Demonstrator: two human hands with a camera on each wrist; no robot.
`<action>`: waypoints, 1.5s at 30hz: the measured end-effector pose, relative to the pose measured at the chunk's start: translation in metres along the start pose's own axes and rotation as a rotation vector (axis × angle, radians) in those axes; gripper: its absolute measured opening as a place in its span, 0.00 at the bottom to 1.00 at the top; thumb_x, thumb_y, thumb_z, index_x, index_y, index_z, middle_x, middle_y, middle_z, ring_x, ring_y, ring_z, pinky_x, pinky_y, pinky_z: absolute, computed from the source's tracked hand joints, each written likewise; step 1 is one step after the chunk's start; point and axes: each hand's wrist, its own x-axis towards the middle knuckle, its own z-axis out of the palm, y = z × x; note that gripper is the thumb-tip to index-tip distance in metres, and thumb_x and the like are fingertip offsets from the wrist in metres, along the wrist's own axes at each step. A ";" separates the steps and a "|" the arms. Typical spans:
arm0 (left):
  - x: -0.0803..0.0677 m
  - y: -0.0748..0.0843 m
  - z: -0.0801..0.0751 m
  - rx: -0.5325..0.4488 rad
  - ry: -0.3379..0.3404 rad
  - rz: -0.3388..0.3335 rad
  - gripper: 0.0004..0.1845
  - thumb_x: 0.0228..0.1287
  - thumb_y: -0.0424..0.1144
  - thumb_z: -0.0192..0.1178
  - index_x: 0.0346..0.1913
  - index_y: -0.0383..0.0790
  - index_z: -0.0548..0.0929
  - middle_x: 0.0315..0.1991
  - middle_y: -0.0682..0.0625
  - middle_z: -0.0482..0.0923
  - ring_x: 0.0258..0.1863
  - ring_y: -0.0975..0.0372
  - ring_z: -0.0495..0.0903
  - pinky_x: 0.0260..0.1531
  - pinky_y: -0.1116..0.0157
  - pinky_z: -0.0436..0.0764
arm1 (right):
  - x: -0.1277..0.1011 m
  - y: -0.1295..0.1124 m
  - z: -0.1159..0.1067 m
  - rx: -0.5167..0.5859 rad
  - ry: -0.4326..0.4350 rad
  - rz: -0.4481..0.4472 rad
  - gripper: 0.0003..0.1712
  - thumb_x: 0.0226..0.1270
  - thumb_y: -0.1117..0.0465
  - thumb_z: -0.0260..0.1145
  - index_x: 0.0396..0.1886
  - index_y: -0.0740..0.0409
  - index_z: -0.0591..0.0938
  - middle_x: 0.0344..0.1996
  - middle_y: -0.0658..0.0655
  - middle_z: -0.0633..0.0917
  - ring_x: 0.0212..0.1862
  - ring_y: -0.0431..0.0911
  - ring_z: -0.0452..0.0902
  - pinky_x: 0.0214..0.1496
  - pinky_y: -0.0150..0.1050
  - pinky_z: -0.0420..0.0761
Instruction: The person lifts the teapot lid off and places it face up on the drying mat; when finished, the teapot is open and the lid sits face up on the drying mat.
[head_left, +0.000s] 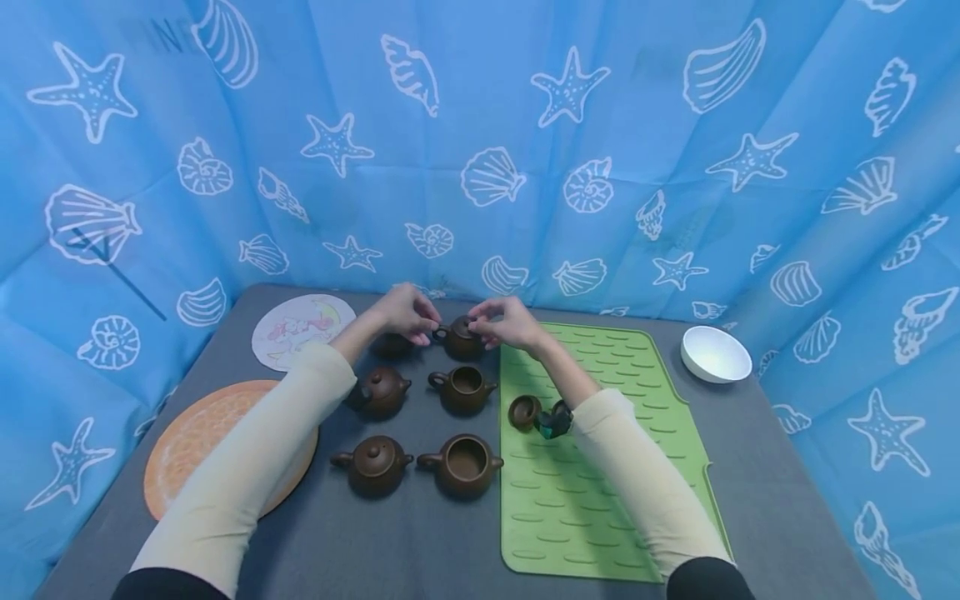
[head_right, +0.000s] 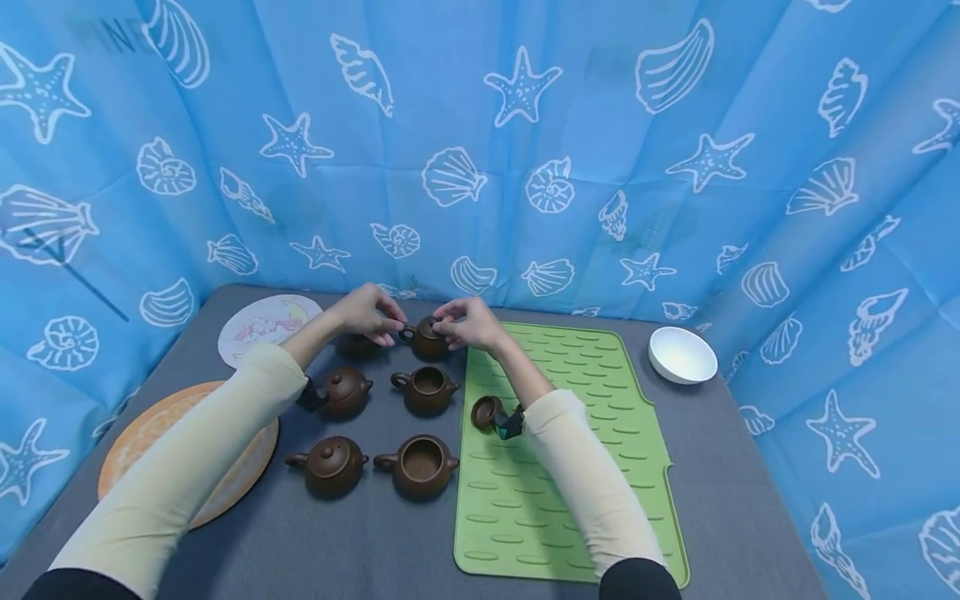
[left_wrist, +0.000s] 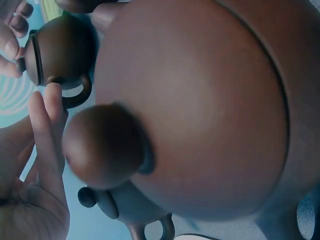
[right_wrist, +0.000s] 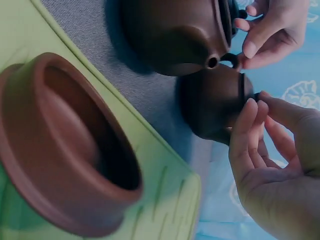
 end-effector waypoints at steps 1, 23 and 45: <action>0.000 0.000 0.001 0.000 0.000 0.001 0.12 0.79 0.31 0.63 0.58 0.30 0.88 0.54 0.30 0.87 0.29 0.64 0.91 0.50 0.51 0.92 | 0.001 0.002 0.000 0.001 0.005 0.002 0.18 0.77 0.63 0.71 0.61 0.66 0.86 0.44 0.60 0.86 0.35 0.44 0.85 0.45 0.48 0.93; 0.003 0.000 0.008 -0.164 0.021 -0.101 0.12 0.78 0.30 0.65 0.58 0.30 0.88 0.57 0.30 0.86 0.28 0.65 0.91 0.55 0.52 0.90 | 0.004 0.004 0.007 -0.013 0.108 -0.083 0.15 0.77 0.58 0.73 0.56 0.60 0.89 0.45 0.59 0.86 0.28 0.55 0.80 0.37 0.56 0.87; 0.002 0.002 0.010 -0.103 0.042 -0.073 0.11 0.76 0.28 0.65 0.56 0.28 0.89 0.54 0.30 0.88 0.28 0.64 0.90 0.49 0.53 0.92 | -0.056 -0.005 -0.054 0.089 0.057 -0.071 0.18 0.84 0.60 0.65 0.65 0.62 0.79 0.60 0.65 0.83 0.43 0.43 0.88 0.48 0.50 0.92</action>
